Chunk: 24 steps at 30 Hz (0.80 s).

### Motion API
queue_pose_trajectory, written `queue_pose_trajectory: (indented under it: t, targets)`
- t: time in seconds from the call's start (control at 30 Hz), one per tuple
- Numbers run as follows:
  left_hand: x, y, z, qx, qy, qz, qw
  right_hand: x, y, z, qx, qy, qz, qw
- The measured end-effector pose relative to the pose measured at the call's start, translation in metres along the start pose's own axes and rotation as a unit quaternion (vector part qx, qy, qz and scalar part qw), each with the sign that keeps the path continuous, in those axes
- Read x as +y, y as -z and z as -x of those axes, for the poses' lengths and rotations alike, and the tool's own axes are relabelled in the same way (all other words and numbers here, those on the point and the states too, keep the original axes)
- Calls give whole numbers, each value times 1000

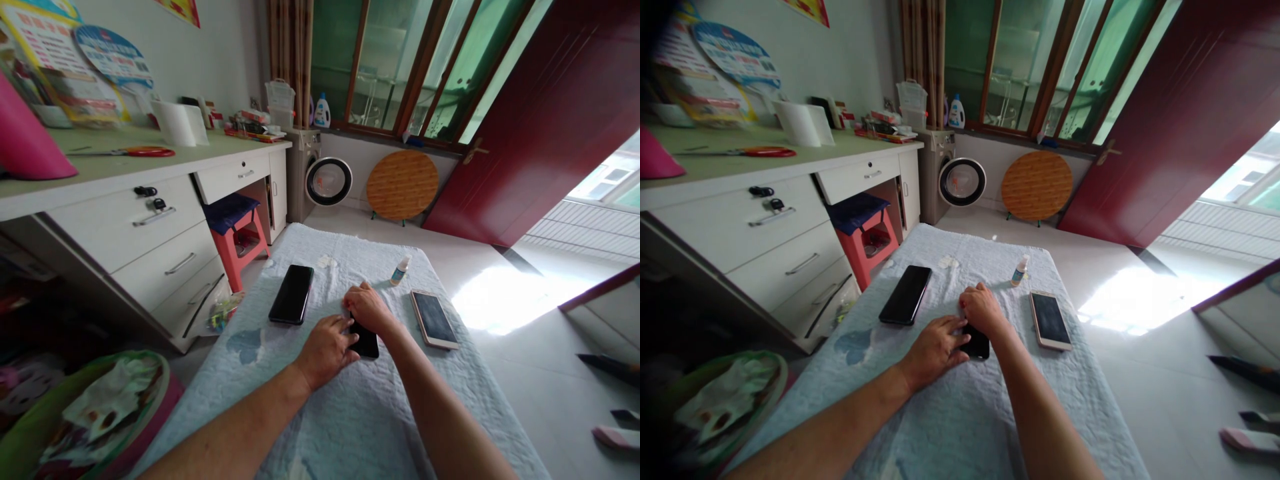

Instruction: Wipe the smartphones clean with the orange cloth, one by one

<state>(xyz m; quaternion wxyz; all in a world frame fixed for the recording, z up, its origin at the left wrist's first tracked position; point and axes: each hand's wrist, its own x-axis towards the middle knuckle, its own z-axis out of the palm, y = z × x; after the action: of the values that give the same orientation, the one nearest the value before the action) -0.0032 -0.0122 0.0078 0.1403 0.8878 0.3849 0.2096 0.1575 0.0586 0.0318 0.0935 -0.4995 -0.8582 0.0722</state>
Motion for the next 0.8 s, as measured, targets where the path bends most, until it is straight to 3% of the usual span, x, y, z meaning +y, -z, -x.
queue_pose_trajectory:
  t: [0.3, 0.8]
  targets:
    - [-1, -2, 1, -9, 5, 2, 1000, 11, 2, -14, -14, -25, 0, 1000]
    - [5, 5, 0, -10, 4, -1, 1000, 43, -3, 16, 52, -134, -16, 990]
